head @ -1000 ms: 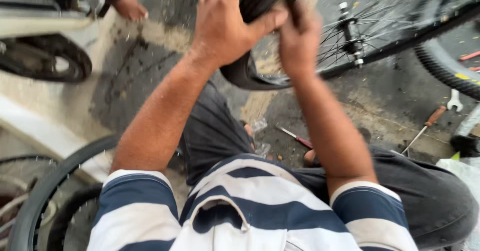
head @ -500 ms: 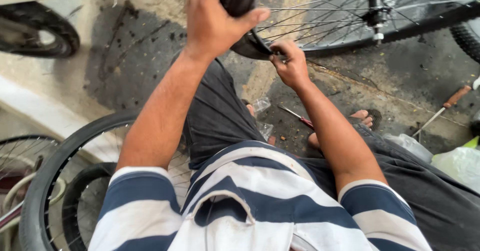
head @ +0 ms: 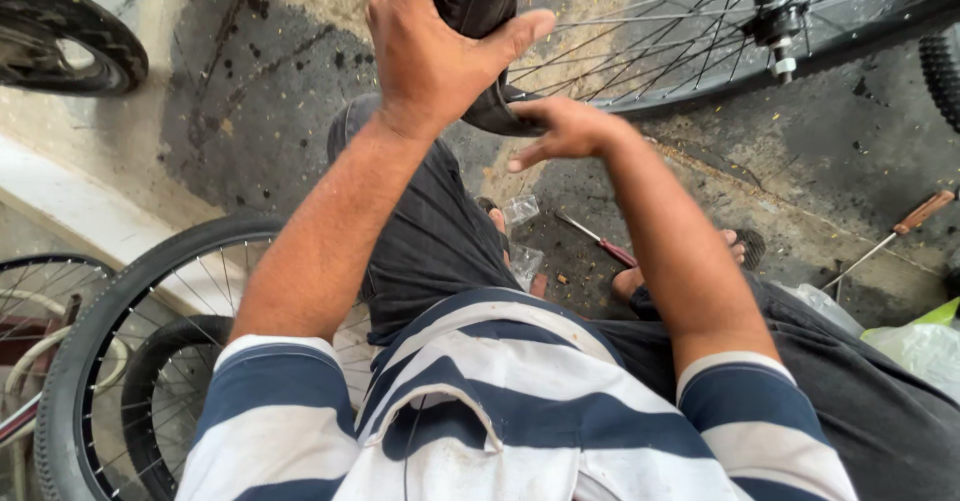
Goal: The person sits on the floor of a bicycle repair shop, holds a bicycle wheel, and works the tire off the rim by hand. They pull out the inner tube, handle and stretch it, then use a small tool on the tube and tire while repositioning the wheel.
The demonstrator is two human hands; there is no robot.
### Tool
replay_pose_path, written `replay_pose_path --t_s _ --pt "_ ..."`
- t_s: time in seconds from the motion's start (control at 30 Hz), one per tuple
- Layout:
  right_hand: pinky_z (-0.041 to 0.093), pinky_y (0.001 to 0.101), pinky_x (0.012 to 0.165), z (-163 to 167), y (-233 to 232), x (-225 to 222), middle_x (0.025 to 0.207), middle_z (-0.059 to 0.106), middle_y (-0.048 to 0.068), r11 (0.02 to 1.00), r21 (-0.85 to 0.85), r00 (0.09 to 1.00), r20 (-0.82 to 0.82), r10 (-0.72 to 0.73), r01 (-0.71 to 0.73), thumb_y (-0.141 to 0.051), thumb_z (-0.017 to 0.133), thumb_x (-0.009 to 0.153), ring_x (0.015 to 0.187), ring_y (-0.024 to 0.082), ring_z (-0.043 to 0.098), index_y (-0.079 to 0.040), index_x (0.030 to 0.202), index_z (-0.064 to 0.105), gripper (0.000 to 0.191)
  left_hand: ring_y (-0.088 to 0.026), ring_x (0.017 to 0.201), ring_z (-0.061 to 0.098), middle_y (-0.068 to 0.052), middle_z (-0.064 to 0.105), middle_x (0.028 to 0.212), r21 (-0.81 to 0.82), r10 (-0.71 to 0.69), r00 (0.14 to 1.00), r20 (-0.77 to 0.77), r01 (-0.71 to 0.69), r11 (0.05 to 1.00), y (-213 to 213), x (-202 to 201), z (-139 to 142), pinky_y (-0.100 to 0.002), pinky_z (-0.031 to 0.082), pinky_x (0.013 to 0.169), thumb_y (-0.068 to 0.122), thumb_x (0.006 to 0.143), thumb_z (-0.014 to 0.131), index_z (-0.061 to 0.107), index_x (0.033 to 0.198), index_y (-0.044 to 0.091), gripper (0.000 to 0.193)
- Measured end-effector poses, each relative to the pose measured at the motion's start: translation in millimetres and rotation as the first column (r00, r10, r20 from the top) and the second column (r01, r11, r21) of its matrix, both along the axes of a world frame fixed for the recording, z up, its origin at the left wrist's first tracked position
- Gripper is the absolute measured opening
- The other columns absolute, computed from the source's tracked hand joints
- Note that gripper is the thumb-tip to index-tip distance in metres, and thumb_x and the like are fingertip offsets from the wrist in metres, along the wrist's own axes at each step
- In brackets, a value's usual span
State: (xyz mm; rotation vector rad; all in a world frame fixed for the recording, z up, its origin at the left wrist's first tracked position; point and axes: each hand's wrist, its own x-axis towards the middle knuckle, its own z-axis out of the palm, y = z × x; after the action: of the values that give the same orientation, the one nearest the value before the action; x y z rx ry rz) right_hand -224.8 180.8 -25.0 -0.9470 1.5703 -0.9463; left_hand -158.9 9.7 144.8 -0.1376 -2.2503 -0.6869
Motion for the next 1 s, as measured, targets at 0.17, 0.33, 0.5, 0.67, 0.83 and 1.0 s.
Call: replay_pose_path --t_s 0.17,0.33,0.5,0.67,0.83,1.0 --pt "0.052 0.0359 0.105 42.4 4.8 -7.9 0.125 0.073 0.013 0.994 -0.069 0.992 0.101 -0.079 0.086 -0.024 0.093 0.074 0.115 0.021 0.068 -0.003 0.135 0.063 0.071 -0.030 0.103 0.079 -0.009 0.074 0.113 0.089 0.009 0.992 0.125 -0.020 0.996 -5.6 -6.2 -6.0 -0.040 0.064 0.090 0.028 0.092 0.095 0.048 0.134 0.010 0.065" --pt "0.055 0.0367 0.100 41.4 -5.7 -0.3 0.120 0.073 0.010 0.961 -0.269 0.934 0.355 0.039 0.062 -0.005 0.088 0.081 0.110 0.016 0.067 0.001 0.133 0.064 0.058 -0.034 0.090 0.075 -0.013 0.071 0.103 0.002 0.118 0.988 0.099 -0.119 0.993 7.1 0.2 -5.4 -0.047 0.058 0.082 0.036 0.080 0.098 0.045 0.129 0.006 0.078" --pt "0.055 0.0358 0.095 18.9 -6.3 12.4 0.117 0.068 0.009 0.922 -0.253 0.879 0.452 -0.153 0.291 -0.003 0.087 0.080 0.109 0.017 0.063 -0.001 0.138 0.058 0.065 -0.035 0.091 0.077 -0.013 0.073 0.103 0.057 0.105 0.989 0.104 -0.112 0.992 4.3 -5.9 -6.1 -0.045 0.062 0.082 0.021 0.086 0.091 0.047 0.131 0.009 0.064" --pt "0.055 0.0370 0.098 8.0 11.2 14.9 0.123 0.065 0.010 0.817 -0.283 0.744 0.622 -0.243 0.503 -0.007 0.093 0.076 0.115 0.019 0.063 -0.006 0.140 0.050 0.078 -0.034 0.095 0.078 -0.013 0.074 0.105 0.103 -0.011 0.995 0.101 0.001 0.995 -7.7 5.0 -8.2 -0.043 0.063 0.084 0.016 0.089 0.090 0.043 0.139 0.008 0.069" --pt "0.050 0.0367 0.113 16.3 10.8 10.2 0.138 0.065 0.010 0.915 -0.264 0.946 0.196 -0.259 0.305 -0.016 0.094 0.077 0.130 0.020 0.062 -0.001 0.141 0.062 0.074 -0.035 0.095 0.077 -0.014 0.074 0.104 0.047 -0.032 0.995 0.093 0.028 0.999 -8.5 9.2 -3.5 -0.043 0.062 0.082 0.017 0.088 0.091 0.042 0.140 0.011 0.072" --pt "0.048 0.0386 0.115 29.2 21.8 -4.4 0.141 0.067 0.015 0.935 -0.254 0.904 0.408 -0.129 0.249 -0.017 0.095 0.068 0.132 0.023 0.062 -0.001 0.143 0.060 0.085 -0.030 0.090 0.077 -0.010 0.072 0.100 0.106 -0.065 0.989 0.135 0.051 0.993 -2.8 8.2 3.2 -0.041 0.062 0.082 0.018 0.086 0.089 0.041 0.142 0.011 0.074"
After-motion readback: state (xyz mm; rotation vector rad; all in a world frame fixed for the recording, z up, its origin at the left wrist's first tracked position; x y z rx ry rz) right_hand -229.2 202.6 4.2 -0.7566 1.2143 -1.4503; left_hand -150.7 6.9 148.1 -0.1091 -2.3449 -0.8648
